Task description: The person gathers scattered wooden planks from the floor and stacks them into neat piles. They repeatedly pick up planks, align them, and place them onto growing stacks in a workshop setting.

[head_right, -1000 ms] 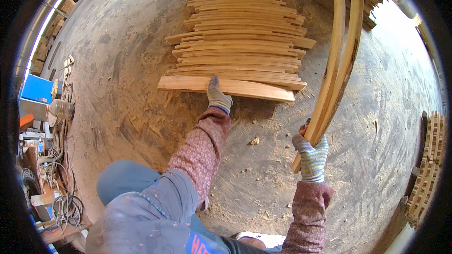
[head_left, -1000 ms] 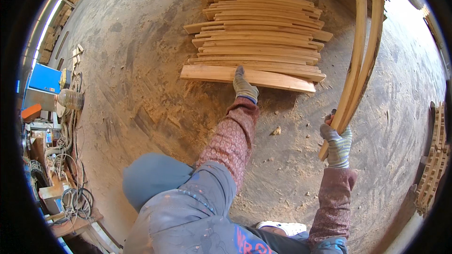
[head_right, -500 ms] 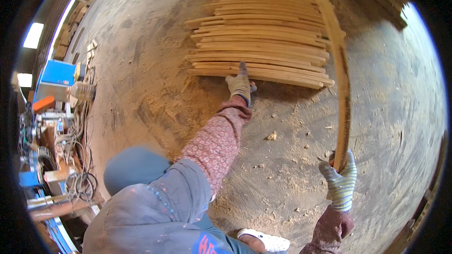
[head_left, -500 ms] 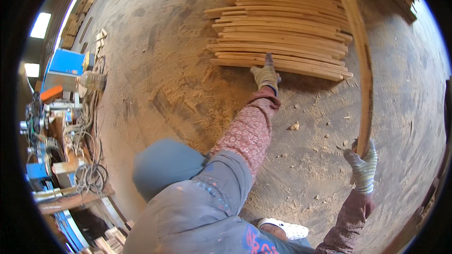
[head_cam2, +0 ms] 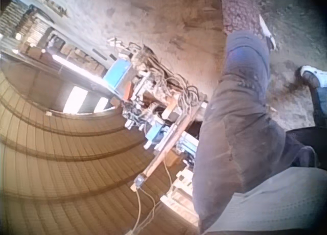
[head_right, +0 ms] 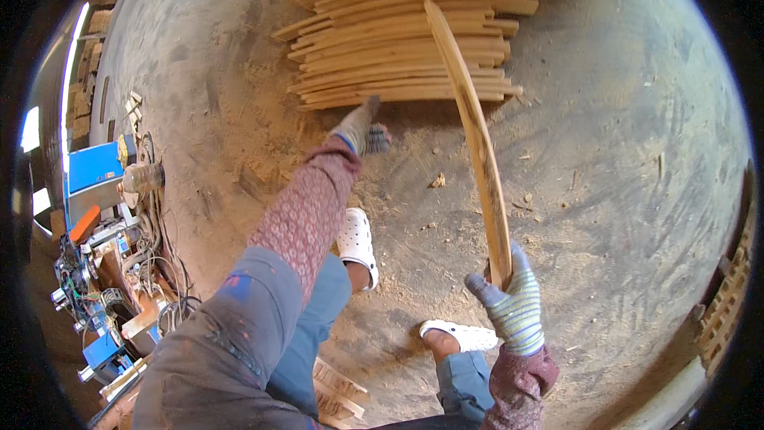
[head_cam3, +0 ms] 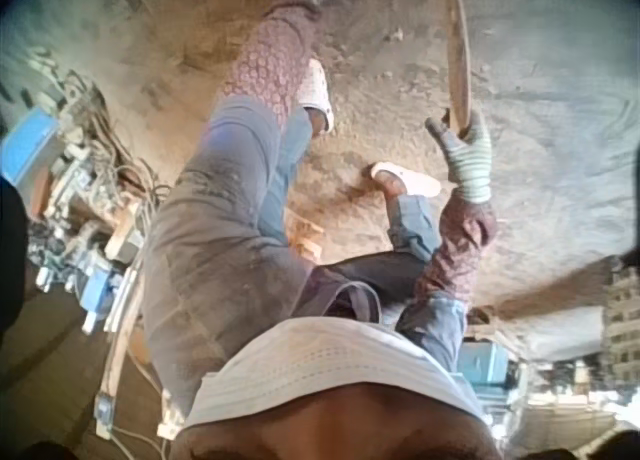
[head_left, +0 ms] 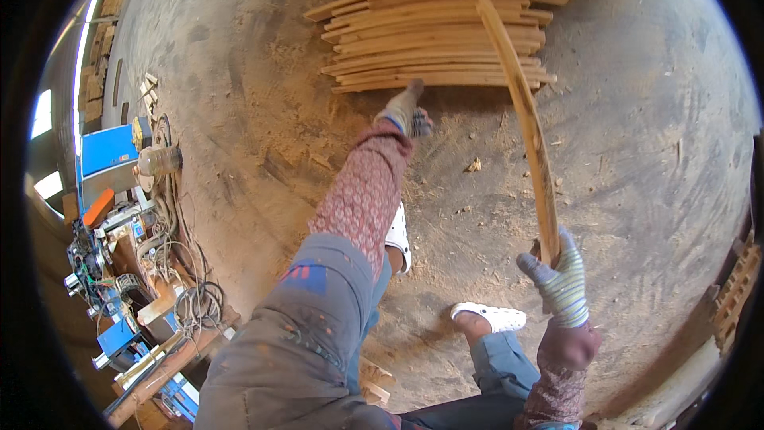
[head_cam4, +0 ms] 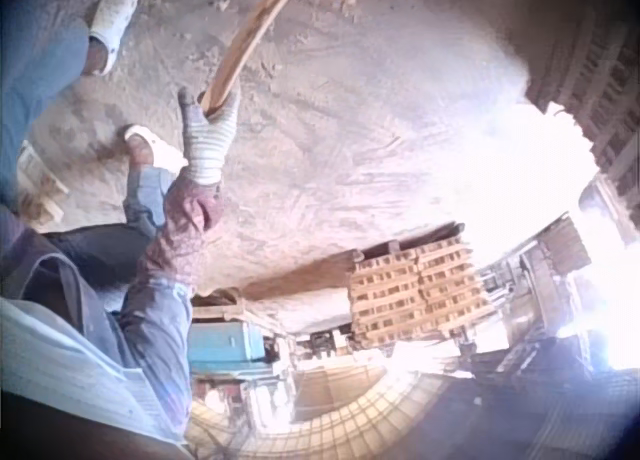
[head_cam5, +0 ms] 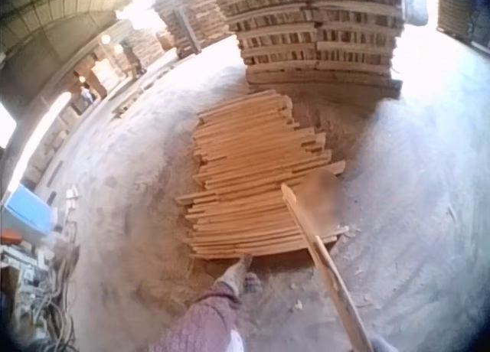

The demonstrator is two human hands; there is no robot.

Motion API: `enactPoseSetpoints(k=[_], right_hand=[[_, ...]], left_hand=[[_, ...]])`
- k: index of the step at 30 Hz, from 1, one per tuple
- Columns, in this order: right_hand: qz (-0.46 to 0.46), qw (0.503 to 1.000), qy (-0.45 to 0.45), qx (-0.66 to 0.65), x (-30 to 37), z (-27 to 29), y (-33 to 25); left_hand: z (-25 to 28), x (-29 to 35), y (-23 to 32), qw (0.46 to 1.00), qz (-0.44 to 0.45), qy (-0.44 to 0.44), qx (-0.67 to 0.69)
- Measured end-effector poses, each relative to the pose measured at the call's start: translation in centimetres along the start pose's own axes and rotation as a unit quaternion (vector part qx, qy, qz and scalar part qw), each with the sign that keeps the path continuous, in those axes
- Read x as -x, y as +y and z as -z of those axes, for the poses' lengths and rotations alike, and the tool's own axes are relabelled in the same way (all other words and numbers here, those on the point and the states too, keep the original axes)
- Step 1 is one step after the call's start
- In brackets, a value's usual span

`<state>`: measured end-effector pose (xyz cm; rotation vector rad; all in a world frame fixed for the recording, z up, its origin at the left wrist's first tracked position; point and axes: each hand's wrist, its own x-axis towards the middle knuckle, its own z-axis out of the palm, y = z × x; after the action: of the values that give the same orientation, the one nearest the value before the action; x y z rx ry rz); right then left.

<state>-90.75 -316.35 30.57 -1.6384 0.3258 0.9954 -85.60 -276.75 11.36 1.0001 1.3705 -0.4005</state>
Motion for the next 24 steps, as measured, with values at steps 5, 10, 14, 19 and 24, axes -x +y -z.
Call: enactPoseSetpoints(k=[5, 10, 14, 19, 24], right_hand=[[-0.024, 0.995, 0.045, 0.092, 9.3, -2.0, -10.2], [0.032, 0.974, 0.14, 0.177, 21.6, -4.0, -23.3], [-0.01, 0.969, 0.074, 0.235, 25.9, -7.4, -31.0], [-0.142, 0.961, 0.062, 0.231, 32.1, -22.6, -46.5], [-0.16, 0.929, 0.003, 0.333, 28.3, -28.8, -50.5]], left_hand=[[9.8, 11.7, -3.4, 0.812, -0.279, -0.007, -0.513], [27.1, 33.9, -1.7, 0.935, -0.107, -0.088, -0.327], [47.4, 46.3, -6.5, 0.909, -0.036, -0.026, -0.415], [65.1, 58.5, -10.1, 0.941, 0.058, 0.268, -0.198], [71.6, 64.0, -7.3, 0.949, 0.134, 0.268, -0.101]])
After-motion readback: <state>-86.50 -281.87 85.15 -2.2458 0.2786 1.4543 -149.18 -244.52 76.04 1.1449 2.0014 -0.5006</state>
